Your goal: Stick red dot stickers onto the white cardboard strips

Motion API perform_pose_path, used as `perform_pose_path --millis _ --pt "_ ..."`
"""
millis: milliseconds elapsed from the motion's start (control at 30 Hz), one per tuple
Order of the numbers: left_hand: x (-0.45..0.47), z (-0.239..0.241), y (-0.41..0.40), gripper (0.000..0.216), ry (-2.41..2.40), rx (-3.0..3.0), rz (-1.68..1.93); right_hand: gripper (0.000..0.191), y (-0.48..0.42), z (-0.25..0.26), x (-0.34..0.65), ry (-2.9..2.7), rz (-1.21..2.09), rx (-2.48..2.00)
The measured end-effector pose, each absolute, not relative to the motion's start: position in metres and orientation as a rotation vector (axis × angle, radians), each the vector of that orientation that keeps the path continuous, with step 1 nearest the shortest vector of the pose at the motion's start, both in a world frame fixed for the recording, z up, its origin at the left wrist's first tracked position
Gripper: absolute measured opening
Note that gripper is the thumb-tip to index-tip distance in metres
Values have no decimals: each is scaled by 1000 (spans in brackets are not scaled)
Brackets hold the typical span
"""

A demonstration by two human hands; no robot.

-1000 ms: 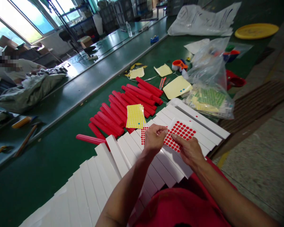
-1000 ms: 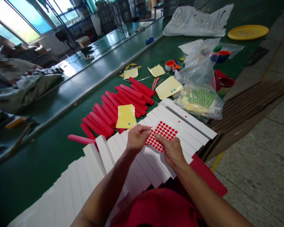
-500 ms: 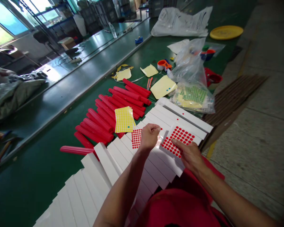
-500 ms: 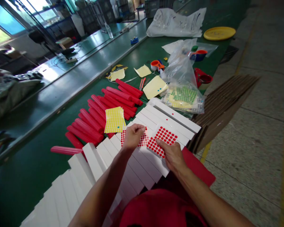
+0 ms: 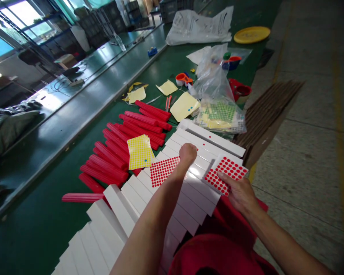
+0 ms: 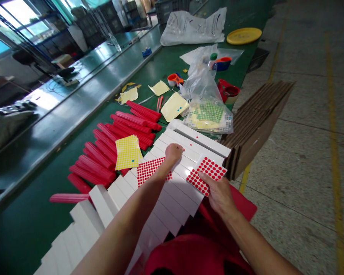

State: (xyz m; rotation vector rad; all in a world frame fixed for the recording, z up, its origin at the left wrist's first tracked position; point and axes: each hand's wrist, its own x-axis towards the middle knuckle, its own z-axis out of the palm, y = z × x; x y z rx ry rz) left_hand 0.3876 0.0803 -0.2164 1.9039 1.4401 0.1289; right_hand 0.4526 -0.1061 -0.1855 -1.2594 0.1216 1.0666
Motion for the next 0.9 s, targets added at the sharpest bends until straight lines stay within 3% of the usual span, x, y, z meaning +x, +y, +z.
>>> perform_pose_path --millis 367,600,900 --pt "397 -227 74 28 1515 2090 37 31 -108 -188 462 175 1076 -1280" --pt "390 -219 55 28 1552 2335 175 30 -103 -185 460 185 1086 -1304" --pt "236 -200 69 48 1806 2397 47 40 -84 -158 450 215 1089 -1450"
